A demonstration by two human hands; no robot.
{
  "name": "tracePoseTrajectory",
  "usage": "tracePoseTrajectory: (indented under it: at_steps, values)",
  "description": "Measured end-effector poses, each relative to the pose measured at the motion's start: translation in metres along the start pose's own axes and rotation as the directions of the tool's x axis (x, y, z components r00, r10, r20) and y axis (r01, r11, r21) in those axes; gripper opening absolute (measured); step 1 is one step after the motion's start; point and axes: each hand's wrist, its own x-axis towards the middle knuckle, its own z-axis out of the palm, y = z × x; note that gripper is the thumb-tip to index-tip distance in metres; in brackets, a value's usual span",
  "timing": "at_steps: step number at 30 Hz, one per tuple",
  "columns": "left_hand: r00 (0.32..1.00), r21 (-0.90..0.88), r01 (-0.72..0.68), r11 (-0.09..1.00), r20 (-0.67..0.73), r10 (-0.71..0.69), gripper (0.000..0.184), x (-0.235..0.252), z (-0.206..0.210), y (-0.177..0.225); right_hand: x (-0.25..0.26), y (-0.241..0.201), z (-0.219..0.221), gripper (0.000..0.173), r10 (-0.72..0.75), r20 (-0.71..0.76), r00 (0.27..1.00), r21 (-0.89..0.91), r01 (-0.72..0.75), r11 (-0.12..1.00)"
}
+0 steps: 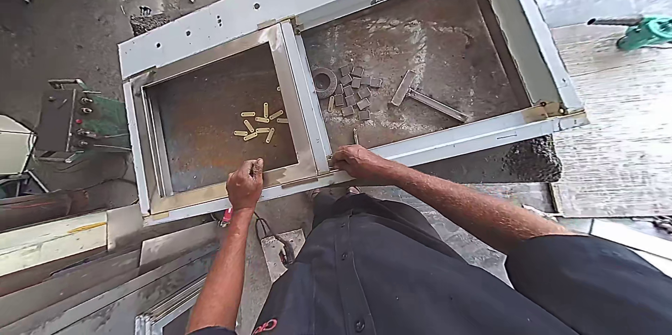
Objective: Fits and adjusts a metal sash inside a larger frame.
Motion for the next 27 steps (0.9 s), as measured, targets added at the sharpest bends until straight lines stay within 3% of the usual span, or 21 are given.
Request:
tracePoseTrajectory:
  at_steps: [3, 6, 10, 14, 17, 23, 27]
  values:
    - [1.000, 0.006, -0.002, 1.000, -0.002, 0.002, 0.055, 0.001, -0.001, -0.001, 0.003, 0.007, -0.003, 0.023, -0.047, 0.059, 0.997, 0.028, 0.045, 0.999]
    - [0.999, 0.013, 0.024, 1.000, 0.026, -0.024, 0.058, 0.000, -0.002, 0.000, 0.003, 0.019, 0.004, 0.021, -0.100, -0.011, 0.995, 0.055, 0.101, 0.993]
    - [0.999, 0.012, 0.030, 0.999, 0.019, -0.030, 0.057, 0.001, -0.001, 0.000, -0.002, 0.004, 0.006, 0.020, -0.004, -0.095, 0.996, 0.014, 0.005, 1.000]
    - [0.999, 0.012, 0.027, 1.000, 0.021, -0.028, 0.055, 0.000, -0.003, 0.001, 0.001, 0.003, 0.006, 0.021, -0.021, -0.042, 0.999, -0.044, 0.019, 0.999]
    - [0.999, 0.018, 0.027, 0.999, 0.018, -0.027, 0.055, 0.000, -0.001, 0.001, 0.004, 0.007, -0.003, 0.019, -0.035, 0.038, 0.999, 0.028, 0.034, 0.999]
    - [1.000, 0.013, 0.010, 1.000, 0.008, -0.010, 0.058, 0.001, 0.000, -0.002, 0.001, 0.007, 0.006, 0.023, -0.007, -0.065, 0.998, 0.043, 0.010, 0.999]
    - [1.000, 0.014, 0.000, 1.000, 0.012, 0.000, 0.058, 0.001, -0.001, 0.003, 0.002, 0.002, 0.002, 0.027, 0.024, 0.007, 1.000, -0.022, -0.024, 0.999]
